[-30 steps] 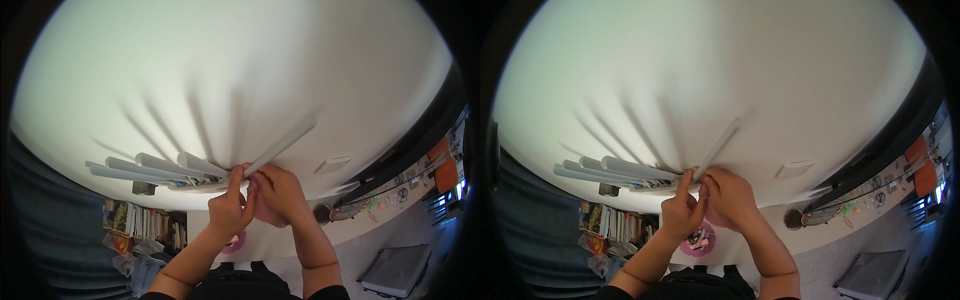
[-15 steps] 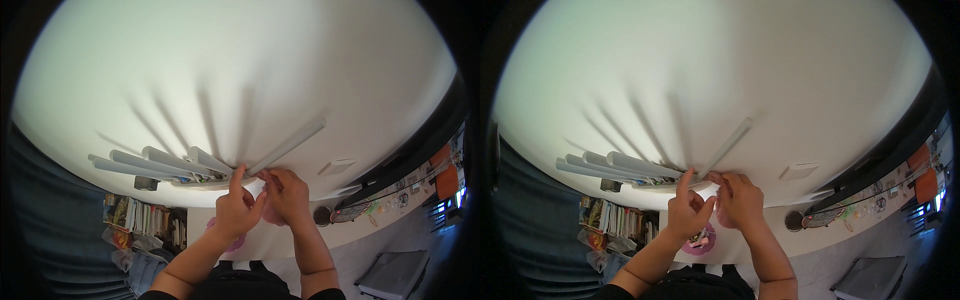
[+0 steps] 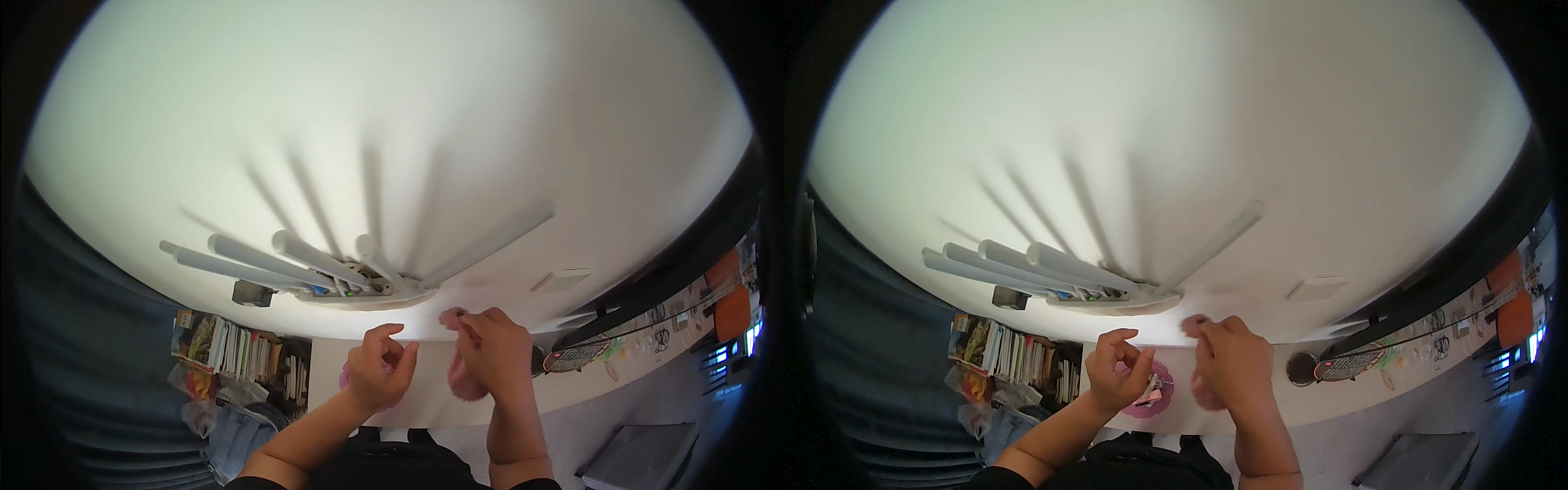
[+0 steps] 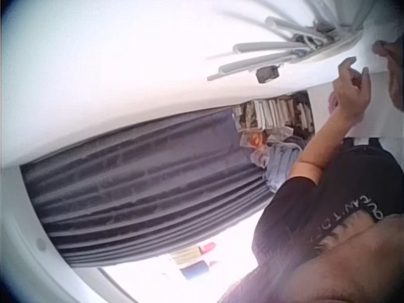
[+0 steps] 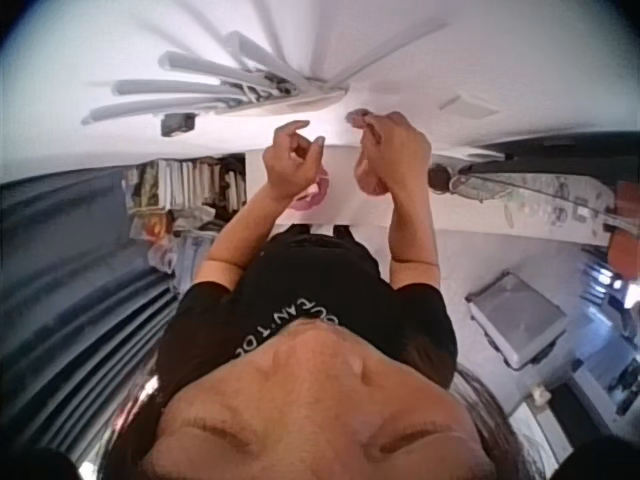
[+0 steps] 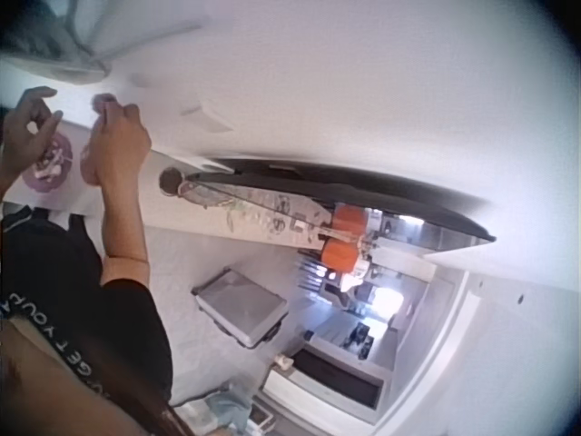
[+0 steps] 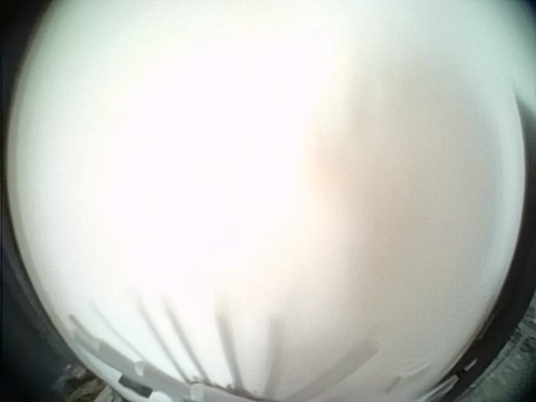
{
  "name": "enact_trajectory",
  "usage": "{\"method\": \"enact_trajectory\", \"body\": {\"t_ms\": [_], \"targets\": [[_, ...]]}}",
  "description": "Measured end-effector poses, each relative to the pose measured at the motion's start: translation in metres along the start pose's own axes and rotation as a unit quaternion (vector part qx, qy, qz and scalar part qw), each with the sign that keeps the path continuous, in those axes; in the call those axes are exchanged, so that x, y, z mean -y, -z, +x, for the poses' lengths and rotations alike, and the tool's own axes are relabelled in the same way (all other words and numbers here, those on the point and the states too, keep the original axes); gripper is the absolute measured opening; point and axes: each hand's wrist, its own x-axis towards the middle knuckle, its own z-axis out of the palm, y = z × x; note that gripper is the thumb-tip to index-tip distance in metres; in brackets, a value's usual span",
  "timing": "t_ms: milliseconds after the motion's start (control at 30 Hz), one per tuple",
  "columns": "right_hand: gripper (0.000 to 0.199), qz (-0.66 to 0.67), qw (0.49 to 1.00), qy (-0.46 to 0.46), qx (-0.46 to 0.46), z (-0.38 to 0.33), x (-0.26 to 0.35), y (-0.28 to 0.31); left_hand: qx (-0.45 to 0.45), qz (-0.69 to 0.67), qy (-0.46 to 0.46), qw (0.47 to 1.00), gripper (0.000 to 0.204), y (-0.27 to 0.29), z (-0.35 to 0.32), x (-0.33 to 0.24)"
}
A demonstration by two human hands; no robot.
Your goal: The person wipes dust from the antennas and body of a wireless router and the surrounding desk surface with a cloth, then clears small items from a decorative bowl to wipe its interior before replacing the items.
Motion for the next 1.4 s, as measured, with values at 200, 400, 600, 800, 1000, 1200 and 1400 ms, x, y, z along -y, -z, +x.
{"method": "enact_trajectory", "body": {"t_ms": [200,400,600,800,1000,1200,1400], "targets": [[0.017,0.133,0.965,0.094,-0.205,0.013,0.05,0.005,-0.015,-0.01,0.009,1.0,0.036,0.012,-0.004,0.006],[0.021,-0.082,0.982,0.126,-0.119,0.03,0.072,0.0,-0.022,-0.057,0.017,0.998,0.037,0.022,-0.006,0.011],[0.021,-0.154,0.982,0.103,-0.034,0.046,0.095,0.009,-0.01,-0.099,0.031,0.995,0.042,0.031,-0.008,0.012],[0.028,-0.223,0.971,0.062,0.053,0.028,0.089,0.02,0.005,-0.09,0.023,0.996,0.049,0.04,-0.002,0.018],[0.032,-0.108,0.989,0.08,-0.058,0.006,0.103,0.002,0.011,-0.106,0.037,0.994,0.048,0.037,-0.001,0.026],[0.015,-0.088,0.989,0.122,-0.002,-0.01,0.092,-0.021,0.005,-0.079,0.042,0.996,0.041,0.044,-0.002,0.033],[0.029,-0.097,0.979,0.129,-0.128,0.0,0.106,-0.053,-0.024,-0.095,0.114,0.989,0.037,0.064,-0.009,0.046]]}}
